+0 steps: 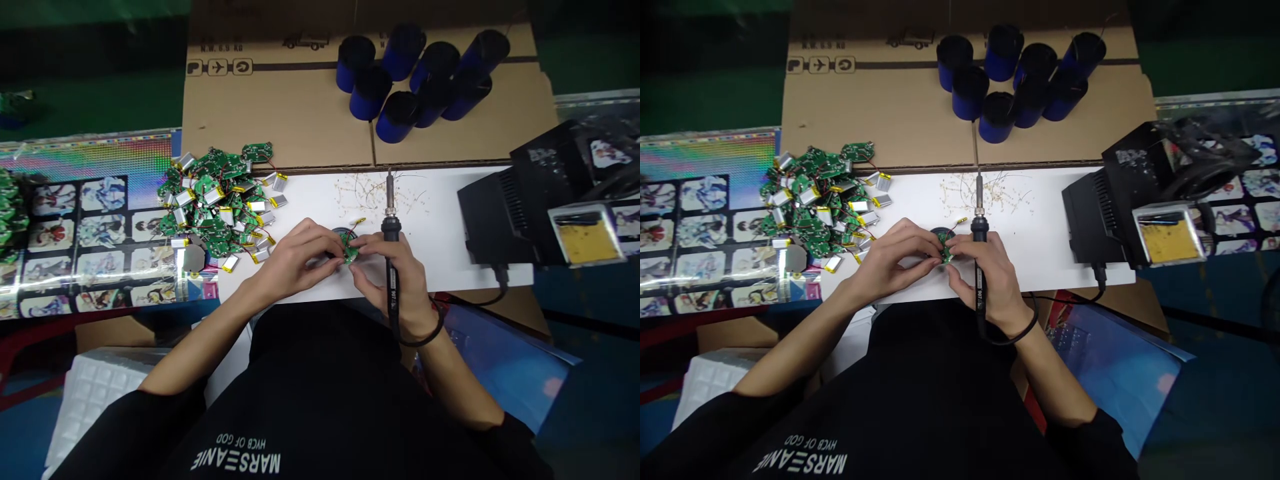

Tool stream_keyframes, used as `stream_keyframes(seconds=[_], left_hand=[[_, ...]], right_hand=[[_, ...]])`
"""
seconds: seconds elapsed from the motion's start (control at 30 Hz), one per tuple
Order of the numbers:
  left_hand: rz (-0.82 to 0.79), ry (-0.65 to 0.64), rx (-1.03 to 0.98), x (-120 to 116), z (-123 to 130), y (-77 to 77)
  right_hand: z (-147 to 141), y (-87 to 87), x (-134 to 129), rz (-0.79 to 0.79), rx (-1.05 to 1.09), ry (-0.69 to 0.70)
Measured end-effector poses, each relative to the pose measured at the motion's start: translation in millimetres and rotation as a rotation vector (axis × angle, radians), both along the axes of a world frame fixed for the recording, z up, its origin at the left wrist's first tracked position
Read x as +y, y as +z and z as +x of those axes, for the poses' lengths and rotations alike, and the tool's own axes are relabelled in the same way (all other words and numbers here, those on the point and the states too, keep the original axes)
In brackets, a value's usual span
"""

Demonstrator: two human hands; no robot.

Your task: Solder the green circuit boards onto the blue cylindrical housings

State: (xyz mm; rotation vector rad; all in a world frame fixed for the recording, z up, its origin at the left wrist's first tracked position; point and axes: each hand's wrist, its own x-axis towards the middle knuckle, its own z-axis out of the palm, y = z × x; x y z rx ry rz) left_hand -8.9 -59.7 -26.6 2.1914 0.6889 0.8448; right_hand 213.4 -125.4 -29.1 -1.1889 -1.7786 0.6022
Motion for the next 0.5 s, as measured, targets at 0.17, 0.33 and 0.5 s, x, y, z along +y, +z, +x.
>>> stream_keyframes(seconds=[0.17,0.33,0.5], left_hand=[[-0.037,0.022,-0.002,-2.4,2.4,-1.2],[-0.039,-0.011,-0.010,-1.6,1.8,-1.5],[-0.021,-0.020,0.023,-1.0,1.1,0.2]], right_hand=[[-10.4,-3.3,-2.9,0.037,-0.021,-0.053],[-11.6,-7.3,-3.2,-0.012,0.017,-0.073],[-8.0,-3.6,-8.8,-0.034,0.051,-0.073]])
